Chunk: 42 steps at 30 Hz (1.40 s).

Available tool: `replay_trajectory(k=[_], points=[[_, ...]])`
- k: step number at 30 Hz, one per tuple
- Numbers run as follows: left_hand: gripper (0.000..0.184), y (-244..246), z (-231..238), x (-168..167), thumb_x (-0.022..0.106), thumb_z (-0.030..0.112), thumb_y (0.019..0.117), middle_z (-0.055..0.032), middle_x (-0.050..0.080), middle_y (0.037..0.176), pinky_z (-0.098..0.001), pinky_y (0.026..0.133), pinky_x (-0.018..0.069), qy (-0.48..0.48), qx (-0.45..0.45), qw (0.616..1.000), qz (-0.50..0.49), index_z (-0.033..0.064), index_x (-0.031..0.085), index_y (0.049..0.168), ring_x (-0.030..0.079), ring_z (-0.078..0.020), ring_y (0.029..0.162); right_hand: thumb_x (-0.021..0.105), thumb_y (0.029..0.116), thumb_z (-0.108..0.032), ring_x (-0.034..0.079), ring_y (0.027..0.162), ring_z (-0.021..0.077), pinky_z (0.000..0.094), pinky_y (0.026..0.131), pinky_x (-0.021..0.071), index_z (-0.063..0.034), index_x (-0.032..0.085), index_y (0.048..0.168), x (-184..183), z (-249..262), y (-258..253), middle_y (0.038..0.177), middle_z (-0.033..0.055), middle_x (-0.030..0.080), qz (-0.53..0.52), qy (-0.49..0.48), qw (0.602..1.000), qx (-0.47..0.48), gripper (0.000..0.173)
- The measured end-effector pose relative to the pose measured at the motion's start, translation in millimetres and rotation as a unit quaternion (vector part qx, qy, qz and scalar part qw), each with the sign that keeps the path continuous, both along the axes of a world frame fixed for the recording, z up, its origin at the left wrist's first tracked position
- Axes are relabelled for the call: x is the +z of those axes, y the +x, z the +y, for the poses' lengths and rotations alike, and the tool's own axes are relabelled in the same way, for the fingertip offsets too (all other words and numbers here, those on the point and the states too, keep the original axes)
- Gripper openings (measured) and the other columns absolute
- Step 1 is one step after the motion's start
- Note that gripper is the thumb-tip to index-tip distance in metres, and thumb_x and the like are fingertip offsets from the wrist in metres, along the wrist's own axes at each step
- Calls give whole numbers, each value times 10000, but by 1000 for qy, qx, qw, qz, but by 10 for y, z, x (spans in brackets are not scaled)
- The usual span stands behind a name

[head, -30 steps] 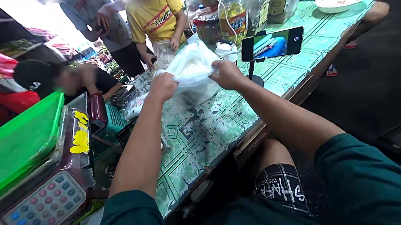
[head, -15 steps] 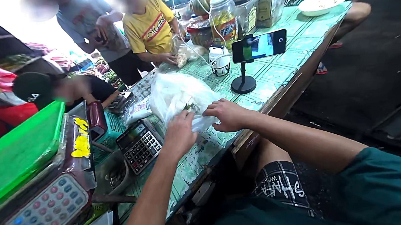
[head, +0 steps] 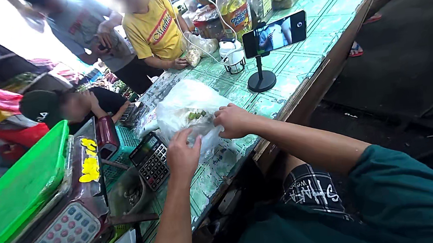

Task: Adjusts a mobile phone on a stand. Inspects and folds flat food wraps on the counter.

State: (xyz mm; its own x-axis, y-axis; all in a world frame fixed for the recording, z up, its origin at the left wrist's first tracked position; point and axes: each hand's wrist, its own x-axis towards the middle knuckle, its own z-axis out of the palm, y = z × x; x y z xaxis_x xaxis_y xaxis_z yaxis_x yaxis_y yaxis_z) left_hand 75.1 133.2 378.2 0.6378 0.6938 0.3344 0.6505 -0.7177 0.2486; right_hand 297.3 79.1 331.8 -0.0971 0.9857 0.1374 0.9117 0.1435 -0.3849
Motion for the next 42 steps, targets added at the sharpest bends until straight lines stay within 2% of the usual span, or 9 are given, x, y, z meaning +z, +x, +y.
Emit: replay_trajectory(k=[2,5,11,16,21,27,35,37,42], points=[[319,151,74,107,747,249,933,-170,706,1183,-505,910,575,107,-32,993,-43,45,742,1178,688,-321,1070,697,932,-417,674,1075,321,632,938,501,-124,726,1221,79,6,97,1105,118,725,105,-14,994,0,412],[323,371,372,128,777,233,919,-149,663,1241,-545,1006,503,87,-59,994,-36,61,722,1187,616,-342,1170,598,1009,-417,688,876,289,604,832,536,-134,700,1280,217,61,175,921,101,718,204,14,979,-18,405],[106,408,606,248,693,182,990,-44,713,874,-382,727,581,-74,-5,985,-154,76,700,987,678,-141,754,678,977,-207,713,942,266,549,857,575,-91,679,1247,167,241,47,970,75,742,234,179,948,-120,294],[88,348,635,320,722,173,973,-19,740,859,-340,729,596,-140,-20,974,-177,87,703,964,701,-114,756,728,900,-106,680,979,223,444,870,588,-127,724,1170,62,321,-17,1017,47,710,186,295,936,-44,271],[178,397,466,258,793,172,899,-86,698,1169,-494,942,564,24,-67,997,-14,76,731,1035,667,-241,1102,656,961,-125,690,952,209,458,891,573,-115,746,1131,160,481,128,1002,64,719,216,232,948,-9,194],[87,397,620,333,700,165,986,-33,685,809,-366,656,553,-53,8,994,-99,87,666,968,639,-130,677,649,945,-81,692,955,196,446,902,571,-91,743,1097,193,459,186,990,57,726,228,238,944,9,179],[109,433,712,347,726,164,967,-19,684,745,-342,614,554,-110,19,983,-143,97,655,919,644,-123,634,797,841,-190,645,974,244,425,801,565,-127,719,1047,2,414,43,973,47,671,75,319,945,3,228],[99,400,662,326,744,147,949,-12,714,835,-324,662,580,-124,-1,980,-158,107,665,992,677,-113,705,771,857,-157,644,971,254,429,788,559,-118,720,1027,-7,428,29,961,55,668,66,325,943,1,181],[564,360,457,247,841,256,813,-94,668,1245,-486,970,554,6,-66,998,-4,83,638,1310,647,-245,1152,743,882,-159,652,940,237,407,770,556,-116,737,1002,-11,455,45,932,47,680,66,353,933,12,128]])
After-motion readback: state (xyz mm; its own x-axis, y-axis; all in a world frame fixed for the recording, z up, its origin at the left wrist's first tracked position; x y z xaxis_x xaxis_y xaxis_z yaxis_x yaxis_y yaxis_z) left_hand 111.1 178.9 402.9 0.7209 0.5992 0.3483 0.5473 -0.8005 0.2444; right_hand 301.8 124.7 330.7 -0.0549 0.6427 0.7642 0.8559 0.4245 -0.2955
